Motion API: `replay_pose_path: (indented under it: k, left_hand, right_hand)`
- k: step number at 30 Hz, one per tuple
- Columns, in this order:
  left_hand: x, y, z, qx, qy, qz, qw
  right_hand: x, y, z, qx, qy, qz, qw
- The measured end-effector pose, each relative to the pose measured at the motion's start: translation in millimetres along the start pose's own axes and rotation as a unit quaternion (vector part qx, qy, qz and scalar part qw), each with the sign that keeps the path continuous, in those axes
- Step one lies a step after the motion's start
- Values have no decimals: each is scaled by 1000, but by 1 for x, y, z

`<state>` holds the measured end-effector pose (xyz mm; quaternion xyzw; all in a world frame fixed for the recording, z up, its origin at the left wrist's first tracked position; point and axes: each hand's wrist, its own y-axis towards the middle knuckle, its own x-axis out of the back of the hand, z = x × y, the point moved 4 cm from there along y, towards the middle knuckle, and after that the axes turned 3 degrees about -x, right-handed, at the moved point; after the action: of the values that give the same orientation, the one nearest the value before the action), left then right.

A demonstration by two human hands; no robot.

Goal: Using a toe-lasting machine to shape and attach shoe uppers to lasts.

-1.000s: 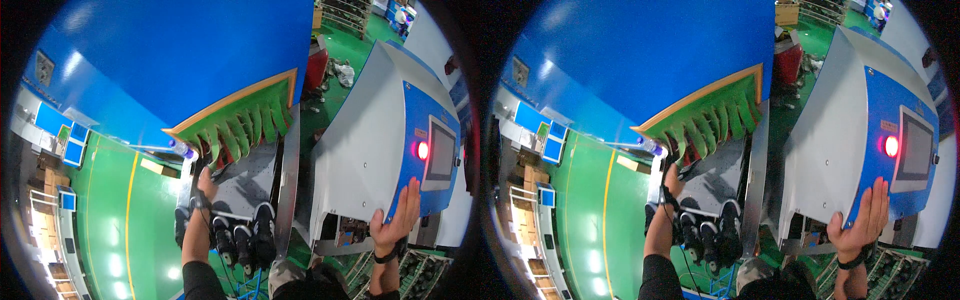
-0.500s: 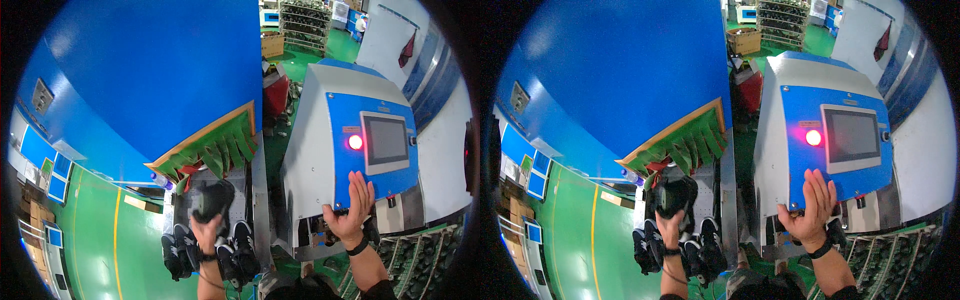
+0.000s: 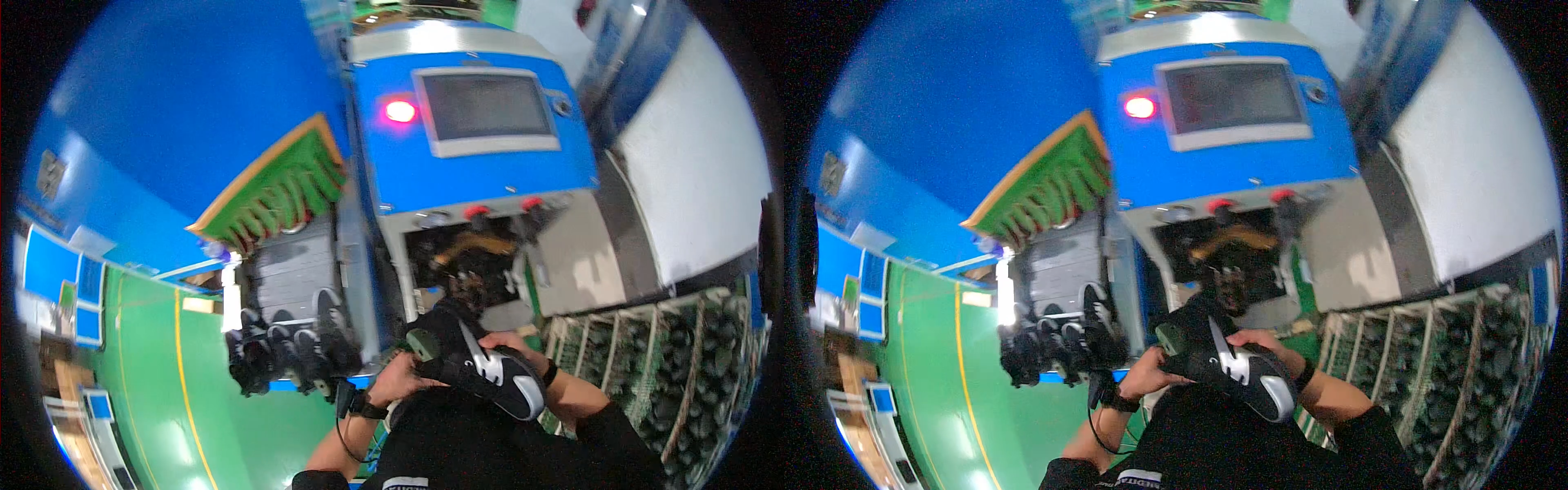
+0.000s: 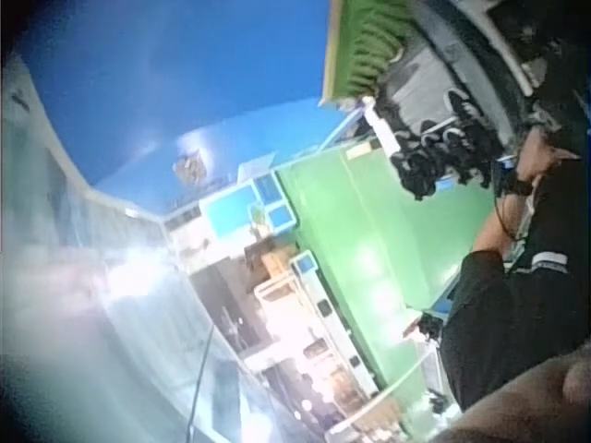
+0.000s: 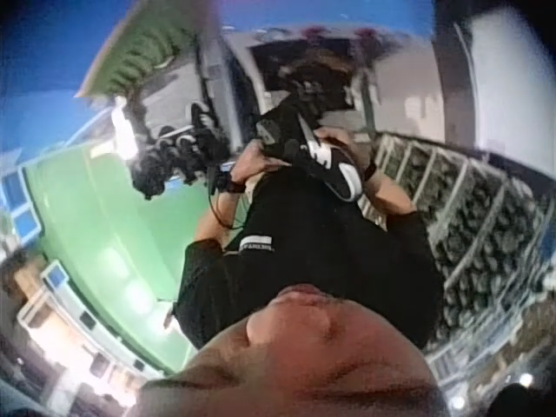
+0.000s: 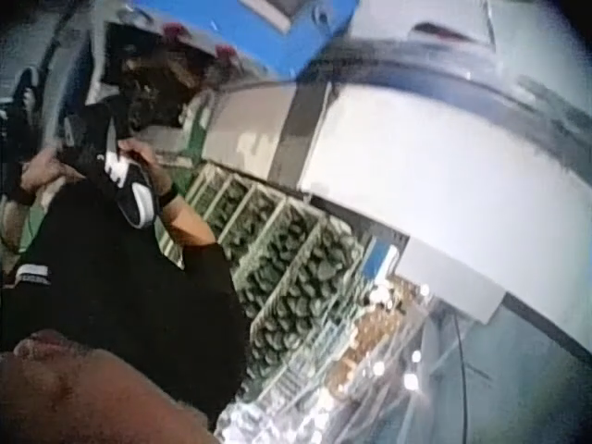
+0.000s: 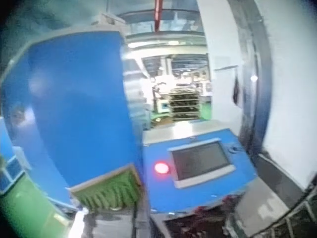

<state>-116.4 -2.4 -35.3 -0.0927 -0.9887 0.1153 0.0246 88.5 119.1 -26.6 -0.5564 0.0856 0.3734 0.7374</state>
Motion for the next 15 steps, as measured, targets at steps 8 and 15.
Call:
replay_pose_path:
  k: [8,15]
  left_hand:
    - [-86,-12,-35,81,-145,38,985]
    - [-78,32,28,132,-348,-143,917]
  right_hand:
    - [112,-49,-25,320,26,-124,939]
    - [73,-41,58,434,-382,-330,746]
